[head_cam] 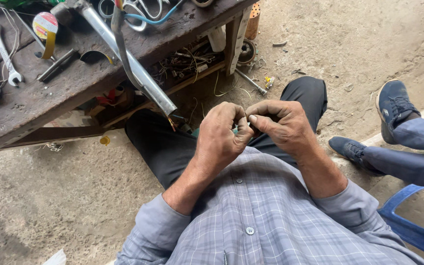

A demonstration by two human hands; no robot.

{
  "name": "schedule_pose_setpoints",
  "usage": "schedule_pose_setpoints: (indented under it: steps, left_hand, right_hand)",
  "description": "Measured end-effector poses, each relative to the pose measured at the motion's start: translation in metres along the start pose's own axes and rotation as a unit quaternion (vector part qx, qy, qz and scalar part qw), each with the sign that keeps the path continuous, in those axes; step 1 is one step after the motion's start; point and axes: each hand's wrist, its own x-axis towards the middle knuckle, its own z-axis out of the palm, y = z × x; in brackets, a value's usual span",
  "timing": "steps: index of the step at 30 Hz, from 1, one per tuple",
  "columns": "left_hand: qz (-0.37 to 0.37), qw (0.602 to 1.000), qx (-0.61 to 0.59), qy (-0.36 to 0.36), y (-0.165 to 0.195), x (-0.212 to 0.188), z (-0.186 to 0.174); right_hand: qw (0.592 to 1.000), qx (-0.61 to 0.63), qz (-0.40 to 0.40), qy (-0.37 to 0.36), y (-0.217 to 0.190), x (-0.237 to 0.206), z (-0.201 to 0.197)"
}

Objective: The person sits at a cluttered workbench and repairs electrical wires. They strip insulation from wire ends, twist the strands, and wrap the connections with black and yellow electrical tape. The person uses a knife to strip the insulation and handles multiple wire segments throughout the task.

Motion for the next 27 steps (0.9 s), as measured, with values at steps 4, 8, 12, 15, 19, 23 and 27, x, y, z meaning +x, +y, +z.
schedule_pose_setpoints:
  steps: [4, 8, 12, 15, 19, 23, 27]
  left_hand:
    - [0.027, 0.998, 0.056, -0.026, 0.001, -0.002, -0.002]
    - [0.046, 0.996, 0.071, -0.024, -0.001, -0.003, 0.002]
    - [0.027, 0.999, 0.025, -0.004, -0.005, -0.004, 0.006]
    - [-0.017, 0.999, -0.029, 0.001, -0.005, -0.005, 0.006]
    - [-0.019, 1.0, -0.017, 0.013, -0.005, -0.003, 0.006]
    - [0.028, 0.999, 0.024, 0.006, -0.002, -0.002, 0.004]
    - [0.043, 0.997, 0.068, -0.015, 0.0, -0.001, 0.001]
  right_hand:
    - [0.999, -0.049, -0.022, -0.005, -0.002, 0.001, 0.0]
    - [0.992, -0.112, -0.066, -0.006, 0.002, 0.002, 0.001]
    - [0.998, 0.041, -0.035, -0.03, 0.01, 0.004, 0.008]
    - [0.997, 0.068, -0.027, -0.026, 0.012, 0.003, 0.007]
    - [1.0, 0.004, 0.013, -0.008, 0.009, 0.002, -0.001]
    - [1.0, -0.009, 0.021, -0.02, 0.003, 0.002, -0.005]
    - [0.999, -0.022, 0.035, -0.03, -0.001, 0.004, -0.005]
